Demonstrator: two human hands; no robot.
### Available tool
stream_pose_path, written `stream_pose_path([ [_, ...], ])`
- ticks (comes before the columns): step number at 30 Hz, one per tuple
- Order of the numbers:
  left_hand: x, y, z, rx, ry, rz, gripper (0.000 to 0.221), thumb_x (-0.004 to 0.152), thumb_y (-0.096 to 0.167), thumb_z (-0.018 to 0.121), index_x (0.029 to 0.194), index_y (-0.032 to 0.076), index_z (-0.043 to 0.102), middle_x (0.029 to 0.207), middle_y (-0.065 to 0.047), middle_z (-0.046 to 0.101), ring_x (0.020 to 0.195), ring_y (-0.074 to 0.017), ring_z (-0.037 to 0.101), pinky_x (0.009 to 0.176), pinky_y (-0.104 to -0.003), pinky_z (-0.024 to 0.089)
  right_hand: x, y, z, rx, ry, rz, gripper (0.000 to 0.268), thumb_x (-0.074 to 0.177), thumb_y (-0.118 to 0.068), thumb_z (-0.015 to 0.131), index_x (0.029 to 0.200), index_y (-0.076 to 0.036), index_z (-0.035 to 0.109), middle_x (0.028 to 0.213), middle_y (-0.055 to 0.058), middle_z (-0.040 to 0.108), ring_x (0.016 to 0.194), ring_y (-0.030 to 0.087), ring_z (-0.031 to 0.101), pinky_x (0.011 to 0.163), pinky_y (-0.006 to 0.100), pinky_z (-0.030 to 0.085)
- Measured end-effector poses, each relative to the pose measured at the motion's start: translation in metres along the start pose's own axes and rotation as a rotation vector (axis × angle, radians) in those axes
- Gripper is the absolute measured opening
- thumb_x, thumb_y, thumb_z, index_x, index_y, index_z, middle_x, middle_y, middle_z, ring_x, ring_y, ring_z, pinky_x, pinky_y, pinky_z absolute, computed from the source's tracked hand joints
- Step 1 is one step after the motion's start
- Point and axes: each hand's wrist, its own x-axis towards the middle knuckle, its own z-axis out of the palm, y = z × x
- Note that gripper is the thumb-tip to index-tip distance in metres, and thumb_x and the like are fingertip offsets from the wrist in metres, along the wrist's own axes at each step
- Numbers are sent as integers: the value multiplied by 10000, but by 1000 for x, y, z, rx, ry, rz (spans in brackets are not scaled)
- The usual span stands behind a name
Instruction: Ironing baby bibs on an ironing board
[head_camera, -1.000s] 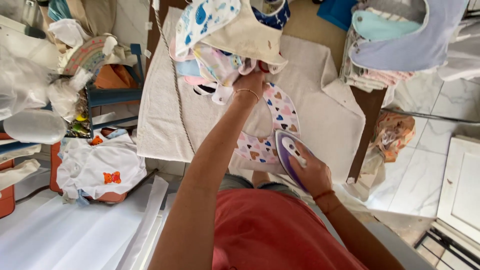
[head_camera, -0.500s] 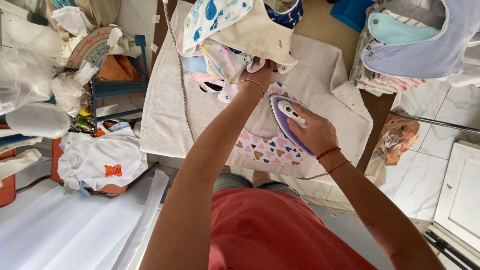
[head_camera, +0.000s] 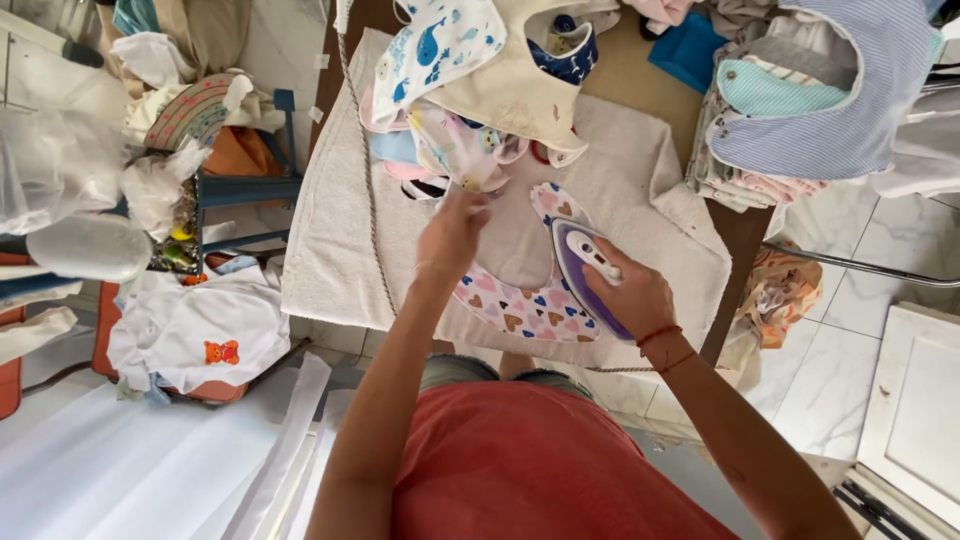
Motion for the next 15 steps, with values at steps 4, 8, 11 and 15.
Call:
stream_pose_path([
  [4, -47, -49, -6, 177, 435, -121, 124, 860, 211, 511, 944, 157, 437, 876, -68, 529, 806, -269, 578, 686, -378, 477, 12, -16, 1, 14, 34, -9, 439, 748, -497, 544, 1171, -389, 497, 978, 75, 618, 901, 287, 579, 793, 436, 481],
  [8, -59, -107, 10, 512, 708, 8, 170, 864, 325, 484, 859, 157, 454, 716, -38, 467, 644, -253, 546, 573, -365, 450, 17, -29, -2, 41, 92, -48, 424, 744, -481, 558, 1152, -375, 516, 951, 98, 621, 894, 308, 576, 775, 448, 478],
  [11, -58, -141, 22, 734, 833, 78, 154, 857, 340, 471, 834, 188, 477, 716, -9, 447, 643, -202, 530, 584, -325, 433, 11, -16, 7, 83, 130, 83, 442, 739, -507, 547, 1153, -353, 528, 944, 123, 621, 906, 326, 571, 802, 434, 464],
  [15, -62, -130, 19, 680, 890, 178, 153, 853, 338, 489, 828, 187, 486, 712, 4, 430, 645, -177, 509, 580, -304, 418, 5, -6, 3, 113, 206, 143, 466, 750, -497, 538, 1169, -294, 528, 957, 185, 604, 924, 376, 546, 801, 481, 440],
])
